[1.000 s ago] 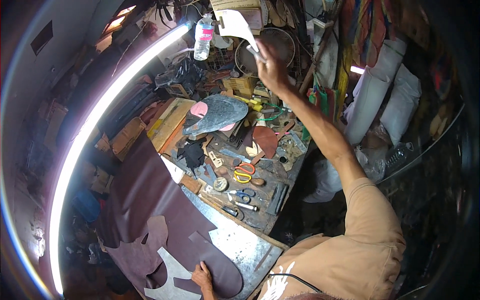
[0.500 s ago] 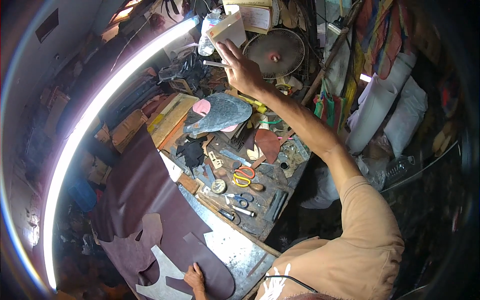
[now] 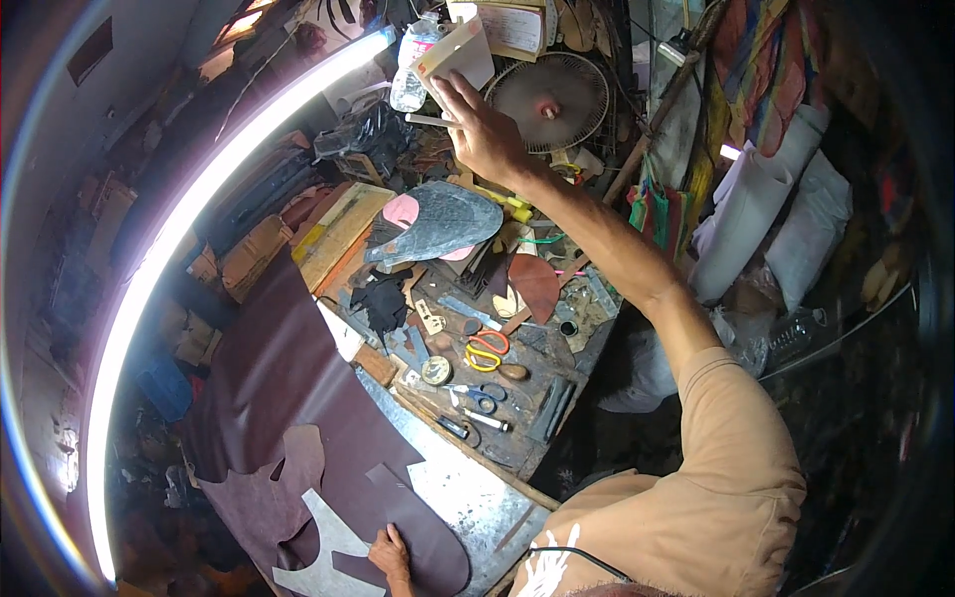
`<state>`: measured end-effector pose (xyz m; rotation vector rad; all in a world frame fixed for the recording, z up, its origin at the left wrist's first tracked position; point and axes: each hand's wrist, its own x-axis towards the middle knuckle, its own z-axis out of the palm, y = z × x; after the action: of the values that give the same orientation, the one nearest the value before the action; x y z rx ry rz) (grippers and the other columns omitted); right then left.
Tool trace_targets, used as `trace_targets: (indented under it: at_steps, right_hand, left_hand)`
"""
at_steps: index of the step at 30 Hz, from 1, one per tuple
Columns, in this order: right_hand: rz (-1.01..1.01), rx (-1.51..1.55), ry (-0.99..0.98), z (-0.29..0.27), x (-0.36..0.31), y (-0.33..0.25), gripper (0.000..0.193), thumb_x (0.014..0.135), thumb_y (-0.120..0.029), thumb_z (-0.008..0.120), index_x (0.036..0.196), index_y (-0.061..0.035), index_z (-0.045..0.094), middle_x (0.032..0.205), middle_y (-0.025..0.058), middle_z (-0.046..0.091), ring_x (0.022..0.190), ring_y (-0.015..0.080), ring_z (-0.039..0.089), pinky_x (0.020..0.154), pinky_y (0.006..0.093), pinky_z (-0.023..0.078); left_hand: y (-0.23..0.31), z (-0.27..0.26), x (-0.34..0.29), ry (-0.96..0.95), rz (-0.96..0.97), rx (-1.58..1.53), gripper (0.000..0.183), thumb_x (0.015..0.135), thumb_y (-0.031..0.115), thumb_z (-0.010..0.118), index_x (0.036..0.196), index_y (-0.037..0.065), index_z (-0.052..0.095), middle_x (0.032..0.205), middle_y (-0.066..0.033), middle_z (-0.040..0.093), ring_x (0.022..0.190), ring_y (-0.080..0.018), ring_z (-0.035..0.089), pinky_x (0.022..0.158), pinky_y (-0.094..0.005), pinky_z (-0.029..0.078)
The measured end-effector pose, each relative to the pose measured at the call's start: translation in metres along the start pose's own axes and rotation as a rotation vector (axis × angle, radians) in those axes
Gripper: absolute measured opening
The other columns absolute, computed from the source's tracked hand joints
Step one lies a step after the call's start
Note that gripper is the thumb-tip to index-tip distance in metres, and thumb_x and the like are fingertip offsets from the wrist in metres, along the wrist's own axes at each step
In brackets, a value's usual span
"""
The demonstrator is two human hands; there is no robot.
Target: Using a metal template and a handheld blade to cut a specific pattern from a sheet of leather.
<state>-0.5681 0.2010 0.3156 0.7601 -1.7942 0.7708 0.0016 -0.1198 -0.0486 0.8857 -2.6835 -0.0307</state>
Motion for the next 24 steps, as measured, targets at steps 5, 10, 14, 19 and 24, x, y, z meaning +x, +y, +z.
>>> trace_targets:
  at_steps: [5, 10, 14, 19, 24]
  right_hand:
    - [0.007, 0.031, -0.002, -0.001, -0.001, 0.000, 0.062, 0.082, 0.001, 0.061, 0.140, -0.0099, 0.043, 0.144, 0.0122, 0.042, 0.105, 0.0332, 0.063, 0.079, 0.0370, 0.058]
    - [0.007, 0.043, 0.001, -0.002, -0.001, -0.002, 0.061, 0.082, 0.001, 0.060, 0.140, -0.0097, 0.043, 0.144, 0.0114, 0.041, 0.104, 0.0326, 0.064, 0.079, 0.0363, 0.058]
    - [-0.004, 0.016, -0.011, -0.005, -0.001, -0.001, 0.061, 0.084, 0.001, 0.059, 0.141, -0.0108, 0.041, 0.145, 0.0128, 0.041, 0.104, 0.0308, 0.065, 0.078, 0.0355, 0.058]
    - [0.021, 0.037, -0.064, -0.013, -0.007, -0.012, 0.063, 0.086, 0.000, 0.058, 0.144, -0.0128, 0.038, 0.146, 0.0150, 0.039, 0.096, 0.0287, 0.068, 0.078, 0.0357, 0.058]
    - [-0.041, 0.047, -0.040, -0.001, -0.045, -0.025, 0.059, 0.086, -0.006, 0.058, 0.143, -0.0106, 0.041, 0.143, 0.0191, 0.043, 0.114, 0.0345, 0.059, 0.083, 0.0386, 0.056]
  left_hand:
    - [-0.002, 0.002, 0.001, 0.006, 0.003, 0.029, 0.043, 0.092, 0.038, 0.056, 0.065, 0.005, 0.059, 0.058, -0.0208, 0.060, 0.053, -0.0411, 0.058, 0.051, -0.0509, 0.044]
    - [0.001, -0.001, 0.001, -0.010, -0.017, 0.008, 0.043, 0.092, 0.038, 0.056, 0.065, 0.005, 0.059, 0.059, -0.0211, 0.060, 0.054, -0.0417, 0.059, 0.052, -0.0515, 0.044]
    - [0.007, -0.003, 0.005, -0.017, -0.025, 0.007, 0.043, 0.092, 0.038, 0.056, 0.066, 0.005, 0.059, 0.060, -0.0211, 0.060, 0.054, -0.0419, 0.058, 0.052, -0.0516, 0.044]
    - [0.000, 0.001, 0.002, -0.032, -0.022, -0.004, 0.042, 0.092, 0.038, 0.055, 0.066, 0.005, 0.059, 0.061, -0.0213, 0.061, 0.056, -0.0420, 0.059, 0.053, -0.0517, 0.045]
    - [-0.012, -0.010, -0.009, -0.110, -0.061, 0.045, 0.042, 0.094, 0.040, 0.052, 0.074, 0.005, 0.061, 0.065, -0.0222, 0.062, 0.061, -0.0424, 0.061, 0.057, -0.0519, 0.048]
